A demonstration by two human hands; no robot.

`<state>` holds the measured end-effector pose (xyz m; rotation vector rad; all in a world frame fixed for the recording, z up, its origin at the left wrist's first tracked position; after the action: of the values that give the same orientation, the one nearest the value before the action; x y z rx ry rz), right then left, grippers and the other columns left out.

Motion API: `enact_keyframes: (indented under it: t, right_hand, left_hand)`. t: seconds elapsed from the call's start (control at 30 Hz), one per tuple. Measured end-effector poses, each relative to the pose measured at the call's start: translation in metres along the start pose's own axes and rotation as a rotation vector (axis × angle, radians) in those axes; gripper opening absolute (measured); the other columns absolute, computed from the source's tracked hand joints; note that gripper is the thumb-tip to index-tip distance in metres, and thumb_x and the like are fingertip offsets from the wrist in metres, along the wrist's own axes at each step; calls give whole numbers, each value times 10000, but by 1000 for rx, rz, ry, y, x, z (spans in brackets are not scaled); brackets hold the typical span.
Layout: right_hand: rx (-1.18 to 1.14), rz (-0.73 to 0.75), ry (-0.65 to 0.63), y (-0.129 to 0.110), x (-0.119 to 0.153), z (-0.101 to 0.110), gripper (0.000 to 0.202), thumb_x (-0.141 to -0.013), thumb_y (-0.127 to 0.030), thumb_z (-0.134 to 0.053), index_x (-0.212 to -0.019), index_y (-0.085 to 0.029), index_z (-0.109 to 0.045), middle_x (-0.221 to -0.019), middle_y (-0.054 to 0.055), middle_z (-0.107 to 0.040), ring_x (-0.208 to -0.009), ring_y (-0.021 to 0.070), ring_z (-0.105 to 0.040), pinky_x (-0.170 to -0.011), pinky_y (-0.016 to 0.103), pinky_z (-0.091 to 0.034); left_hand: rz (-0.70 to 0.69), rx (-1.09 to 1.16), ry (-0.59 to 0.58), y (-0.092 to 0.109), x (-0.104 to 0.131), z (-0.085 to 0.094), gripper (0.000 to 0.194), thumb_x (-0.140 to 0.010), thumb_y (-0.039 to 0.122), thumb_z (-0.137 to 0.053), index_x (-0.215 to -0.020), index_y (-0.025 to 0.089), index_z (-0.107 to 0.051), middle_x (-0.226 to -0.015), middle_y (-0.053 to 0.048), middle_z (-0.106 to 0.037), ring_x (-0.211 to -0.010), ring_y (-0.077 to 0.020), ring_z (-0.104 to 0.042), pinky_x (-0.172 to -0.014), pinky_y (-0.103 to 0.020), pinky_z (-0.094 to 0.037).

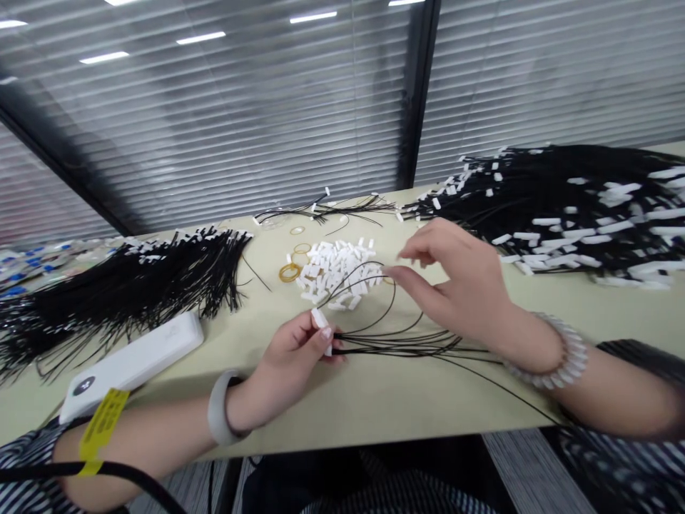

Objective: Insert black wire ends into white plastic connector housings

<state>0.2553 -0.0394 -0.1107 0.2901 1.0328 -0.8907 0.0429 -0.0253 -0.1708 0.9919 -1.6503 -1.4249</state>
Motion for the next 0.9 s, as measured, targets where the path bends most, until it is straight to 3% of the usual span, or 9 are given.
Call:
enact_keyframes:
  t: [0.07, 0.13, 0.2, 0.23, 0.37, 0.6, 0.73, 0.9]
  right_hand:
    - [-68, 35, -156, -4, -1, 7, 264, -839, -261, -513, -594, -174, -467, -530, -20, -440, -511, 83, -400, -509, 230, -312]
    - [-113, 99, -437, -9, 1, 8, 357, -861, -282, -456, -524, -171, -416, -467, -32, -376, -459, 74, -332, -488, 242, -264]
    - [-63, 133, -633, -11, 3, 6, 366, -856, -312, -438, -519, -170, -439, -478, -15, -416, -497, 90, -364, -530, 260, -281]
    - [-17, 129, -671, -11, 4, 4, 351, -854, -315, -433, -536, -170, -468, -503, -1, -453, -537, 105, -398, -563, 271, -297]
    - [22, 83, -741, -9, 5, -5, 292, -875, -257, -399, -661, -165, -576, -640, 34, -564, -681, 141, -484, -655, 290, -334]
    - [-336, -85, -817, -15, 9, -15, 218, -884, -226, -445, -793, -176, -637, -717, -12, -623, -664, 85, -525, -650, 232, -354]
    - [-392, -232, -819, -15, 13, -23, 264, -886, -248, -420, -701, -153, -583, -637, -24, -565, -585, 67, -472, -576, 217, -329]
    - [-440, -383, -877, -17, 11, -25, 336, -885, -312, -393, -587, -157, -413, -525, -56, -365, -498, 52, -333, -467, 199, -250]
  left_hand:
    - [-11, 42, 26, 0, -1, 0, 178, -762, 321, -625, -743, 153, -570, -698, 13, -563, -613, -95, -539, -610, -252, -489]
    - [-13, 81, 40, 1, -2, 0, 171, -760, 314, -631, -727, 159, -566, -679, 17, -568, -594, -93, -537, -615, -255, -483]
    - [-7, 105, 49, 2, -2, -1, 167, -757, 309, -636, -721, 162, -567, -665, 19, -570, -591, -96, -536, -618, -255, -479]
    - [-6, 110, 57, 2, -2, -1, 165, -756, 310, -638, -726, 163, -570, -662, 18, -571, -598, -100, -539, -620, -255, -479]
    - [5, 92, 56, 0, -2, 1, 172, -763, 329, -630, -759, 165, -580, -681, 10, -587, -622, -111, -562, -645, -266, -480]
    - [-21, 54, 40, -2, -1, 3, 192, -734, 339, -660, -772, 162, -596, -727, 10, -600, -648, -110, -570, -660, -261, -485]
    - [-50, 42, 39, 0, 0, 2, 164, -746, 315, -647, -736, 163, -589, -680, 19, -578, -632, -109, -550, -632, -255, -478]
    - [-68, -5, -4, 3, 2, 1, 137, -768, 292, -623, -739, 163, -587, -686, 13, -597, -618, -109, -555, -630, -256, -461]
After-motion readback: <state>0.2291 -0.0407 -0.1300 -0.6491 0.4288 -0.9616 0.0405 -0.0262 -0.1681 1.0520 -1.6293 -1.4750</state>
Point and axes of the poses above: each hand's wrist, its own x-axis away from the middle knuckle, its own z-axis out of the back of the hand, y = z × x, the point moved 1 cm from there along -x, towards the middle knuckle
